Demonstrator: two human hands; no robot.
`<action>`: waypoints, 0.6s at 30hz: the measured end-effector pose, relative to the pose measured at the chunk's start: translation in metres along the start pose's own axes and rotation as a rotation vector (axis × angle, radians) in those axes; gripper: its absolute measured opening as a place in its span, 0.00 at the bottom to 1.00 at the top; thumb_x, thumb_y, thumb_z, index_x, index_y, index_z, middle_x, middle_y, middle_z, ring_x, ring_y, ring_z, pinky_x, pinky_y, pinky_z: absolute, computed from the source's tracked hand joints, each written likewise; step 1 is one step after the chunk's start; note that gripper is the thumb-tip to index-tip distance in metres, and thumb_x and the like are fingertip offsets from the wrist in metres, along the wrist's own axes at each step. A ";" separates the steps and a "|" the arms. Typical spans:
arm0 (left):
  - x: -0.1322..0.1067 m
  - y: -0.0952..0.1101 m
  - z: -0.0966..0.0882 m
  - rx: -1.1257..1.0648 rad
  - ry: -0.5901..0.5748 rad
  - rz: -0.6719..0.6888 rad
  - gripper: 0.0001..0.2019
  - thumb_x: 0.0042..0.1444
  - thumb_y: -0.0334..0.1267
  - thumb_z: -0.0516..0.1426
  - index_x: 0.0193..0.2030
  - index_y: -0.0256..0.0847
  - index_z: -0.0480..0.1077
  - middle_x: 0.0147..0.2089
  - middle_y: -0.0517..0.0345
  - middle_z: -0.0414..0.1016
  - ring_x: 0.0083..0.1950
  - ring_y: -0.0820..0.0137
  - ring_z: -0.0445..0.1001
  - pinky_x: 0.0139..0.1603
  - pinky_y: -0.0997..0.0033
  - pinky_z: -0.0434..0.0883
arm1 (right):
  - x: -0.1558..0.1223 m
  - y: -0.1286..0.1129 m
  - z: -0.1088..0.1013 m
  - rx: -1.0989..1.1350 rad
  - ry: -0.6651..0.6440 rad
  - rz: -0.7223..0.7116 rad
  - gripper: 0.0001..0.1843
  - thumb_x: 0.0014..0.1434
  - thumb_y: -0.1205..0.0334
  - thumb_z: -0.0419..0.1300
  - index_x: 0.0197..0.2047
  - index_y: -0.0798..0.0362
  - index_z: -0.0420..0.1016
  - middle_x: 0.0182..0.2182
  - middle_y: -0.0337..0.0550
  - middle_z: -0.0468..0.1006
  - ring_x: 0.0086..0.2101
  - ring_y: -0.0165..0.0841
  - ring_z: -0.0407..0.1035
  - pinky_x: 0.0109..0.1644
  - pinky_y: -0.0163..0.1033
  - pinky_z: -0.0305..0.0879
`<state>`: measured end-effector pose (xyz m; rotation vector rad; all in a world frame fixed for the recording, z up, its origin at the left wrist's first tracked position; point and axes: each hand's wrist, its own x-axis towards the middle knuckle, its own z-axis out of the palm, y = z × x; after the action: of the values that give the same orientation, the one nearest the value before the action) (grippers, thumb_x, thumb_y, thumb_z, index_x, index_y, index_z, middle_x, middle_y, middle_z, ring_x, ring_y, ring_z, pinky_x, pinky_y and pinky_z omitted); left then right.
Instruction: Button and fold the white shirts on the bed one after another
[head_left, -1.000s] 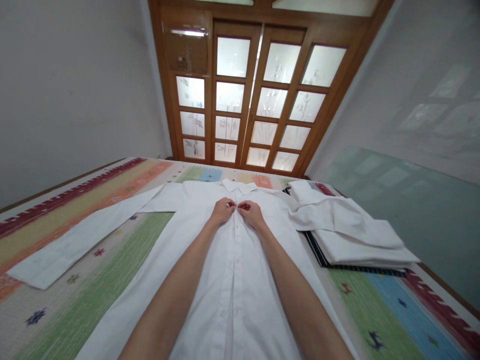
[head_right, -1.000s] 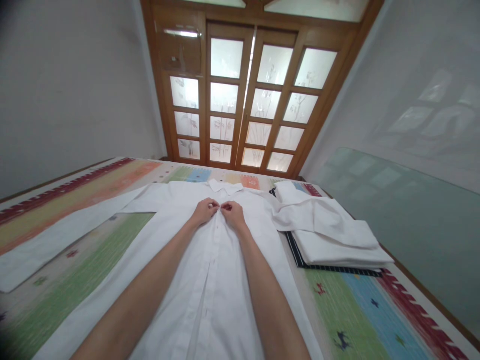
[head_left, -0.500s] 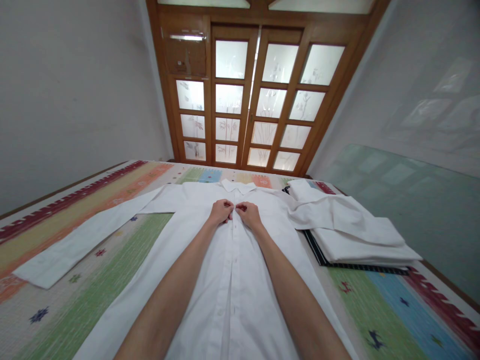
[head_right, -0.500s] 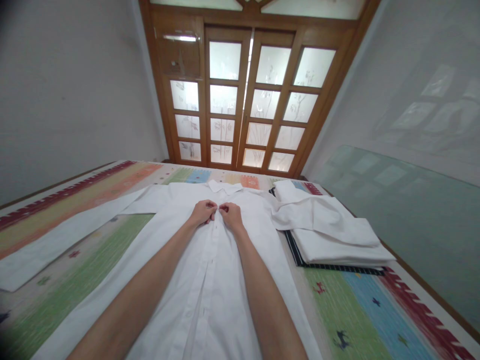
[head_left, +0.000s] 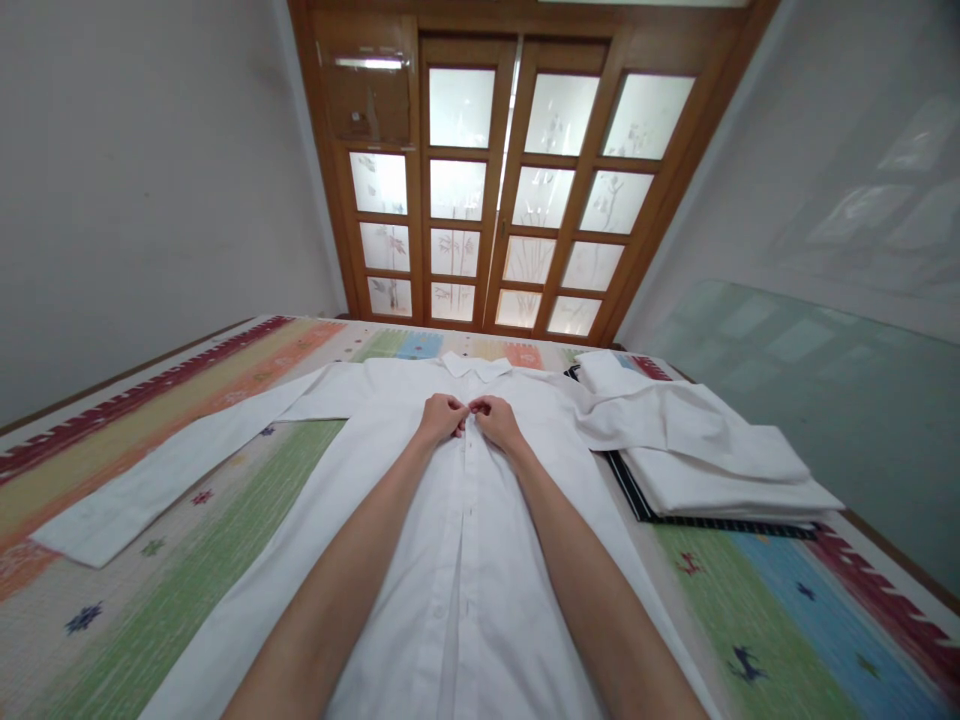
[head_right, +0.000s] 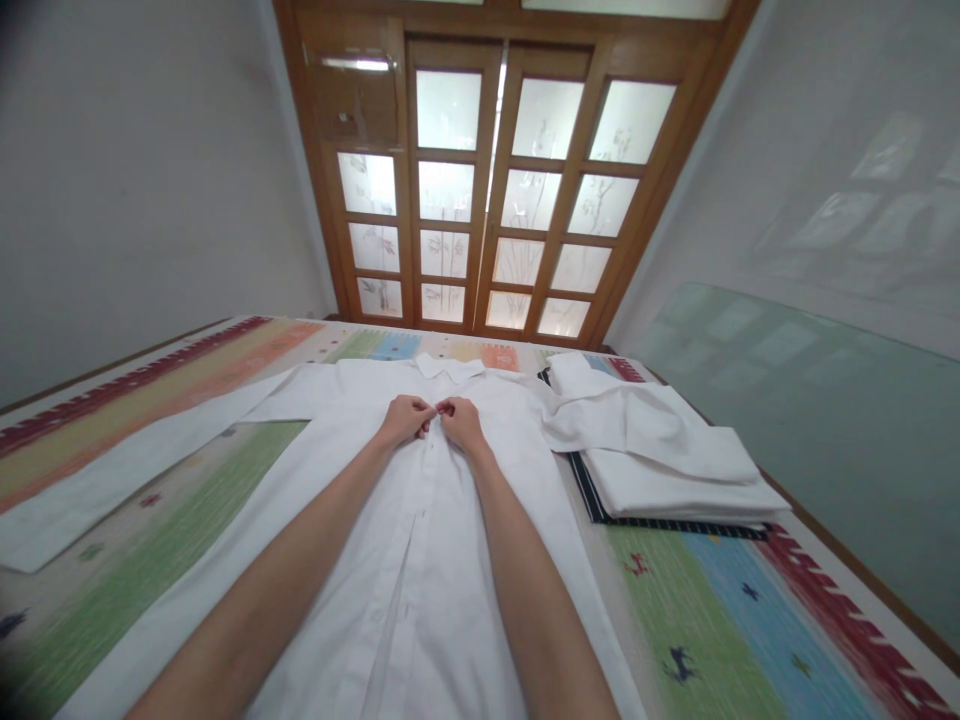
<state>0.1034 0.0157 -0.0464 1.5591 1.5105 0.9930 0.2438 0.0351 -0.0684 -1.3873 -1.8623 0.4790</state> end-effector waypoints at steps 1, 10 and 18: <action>0.000 -0.001 0.000 -0.008 0.005 0.005 0.06 0.51 0.28 0.59 0.24 0.33 0.72 0.14 0.65 0.69 0.15 0.79 0.68 0.19 0.82 0.63 | 0.000 0.000 0.000 -0.019 0.011 0.005 0.13 0.47 0.75 0.57 0.33 0.55 0.81 0.32 0.44 0.81 0.33 0.33 0.72 0.42 0.35 0.67; 0.003 -0.004 0.002 -0.044 0.015 0.002 0.07 0.52 0.27 0.57 0.25 0.34 0.72 0.14 0.66 0.68 0.14 0.80 0.65 0.17 0.83 0.62 | 0.002 0.005 0.008 -0.108 0.050 0.018 0.08 0.51 0.69 0.59 0.31 0.55 0.81 0.31 0.44 0.80 0.33 0.33 0.71 0.42 0.35 0.64; 0.001 -0.002 0.001 -0.050 0.038 0.000 0.06 0.53 0.31 0.58 0.28 0.33 0.74 0.13 0.66 0.66 0.13 0.79 0.63 0.17 0.81 0.61 | 0.003 0.002 0.006 -0.108 -0.004 0.064 0.07 0.57 0.64 0.61 0.31 0.53 0.80 0.31 0.44 0.81 0.33 0.33 0.71 0.40 0.35 0.63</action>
<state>0.1035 0.0164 -0.0488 1.5132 1.5004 1.0580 0.2401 0.0394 -0.0727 -1.5221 -1.8756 0.4180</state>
